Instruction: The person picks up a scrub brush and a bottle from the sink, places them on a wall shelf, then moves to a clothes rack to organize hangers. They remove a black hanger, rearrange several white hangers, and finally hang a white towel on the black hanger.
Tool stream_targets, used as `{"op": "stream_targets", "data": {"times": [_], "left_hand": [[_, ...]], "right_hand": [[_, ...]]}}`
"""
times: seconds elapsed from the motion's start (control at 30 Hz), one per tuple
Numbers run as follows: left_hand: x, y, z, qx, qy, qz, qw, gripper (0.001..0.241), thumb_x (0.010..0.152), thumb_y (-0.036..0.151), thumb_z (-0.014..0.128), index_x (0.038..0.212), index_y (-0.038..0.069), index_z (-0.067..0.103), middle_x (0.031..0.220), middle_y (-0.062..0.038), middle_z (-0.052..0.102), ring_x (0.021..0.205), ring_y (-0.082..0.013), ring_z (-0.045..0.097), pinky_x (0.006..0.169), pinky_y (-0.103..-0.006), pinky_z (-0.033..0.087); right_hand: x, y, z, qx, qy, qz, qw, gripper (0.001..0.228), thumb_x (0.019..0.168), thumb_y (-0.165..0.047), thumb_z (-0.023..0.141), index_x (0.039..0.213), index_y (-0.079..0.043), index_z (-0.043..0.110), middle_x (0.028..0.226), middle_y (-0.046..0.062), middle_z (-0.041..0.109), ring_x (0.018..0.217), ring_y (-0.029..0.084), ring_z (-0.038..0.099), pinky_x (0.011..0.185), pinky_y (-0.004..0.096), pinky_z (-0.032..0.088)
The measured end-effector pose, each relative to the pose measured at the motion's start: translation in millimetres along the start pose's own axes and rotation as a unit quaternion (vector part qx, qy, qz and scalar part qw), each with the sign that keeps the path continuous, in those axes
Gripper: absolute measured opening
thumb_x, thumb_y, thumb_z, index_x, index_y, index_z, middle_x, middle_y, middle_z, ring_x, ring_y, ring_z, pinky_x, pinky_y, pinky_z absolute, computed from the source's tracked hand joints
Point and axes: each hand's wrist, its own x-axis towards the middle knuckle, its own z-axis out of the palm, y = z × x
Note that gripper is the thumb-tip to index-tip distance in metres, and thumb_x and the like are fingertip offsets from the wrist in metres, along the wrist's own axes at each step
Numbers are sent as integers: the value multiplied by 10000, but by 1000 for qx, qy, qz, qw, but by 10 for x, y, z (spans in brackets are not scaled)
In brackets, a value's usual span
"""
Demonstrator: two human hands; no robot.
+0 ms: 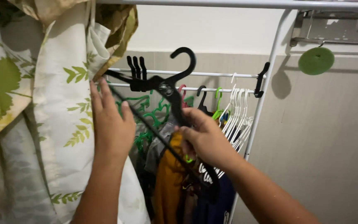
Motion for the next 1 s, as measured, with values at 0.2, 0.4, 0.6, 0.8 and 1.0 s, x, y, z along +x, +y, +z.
{"op": "stream_targets", "data": {"times": [0.2,0.4,0.6,0.8,1.0], "left_hand": [[8,-34,-10,-7,-23,-22,999,795,909,34,579,1603,-67,205,1654,-337,200,1488,-490,290,1202,-476,302],[84,-73,151,84,-25,-13,996,764,894,81,657,1541,-92,291,1508,-361,352,1403,-481,387,1187,-481,335],[190,166,273,152,-110,-73,980,946,833,192,734,1534,-114,177,1380,-340,454,1253,-452,501,1071,-516,375],[103,30,536,15,-55,-8,998,531,854,160,721,1275,-34,462,1289,-274,562,1192,-446,562,998,-497,444],[62,-199,641,96,-48,90,990,304,901,303,685,1088,66,648,1065,-168,727,1013,-428,631,915,-614,425]], "right_hand": [[173,-160,-240,-68,82,21,994,311,900,3,580,1207,-33,616,909,44,712,629,134,653,549,298,519],[469,-340,-322,-218,89,12,972,245,915,-28,609,1133,-15,718,833,84,681,730,165,618,667,353,497],[615,-314,-395,-463,126,8,877,283,912,-147,651,1183,-111,724,965,71,756,860,221,696,793,387,519],[809,25,-631,-409,118,11,905,266,896,-132,617,1130,-94,736,910,84,786,860,248,742,811,377,549],[965,86,-710,-414,111,-11,903,278,889,-95,597,1123,-93,746,939,125,767,868,270,722,817,401,549]]}}
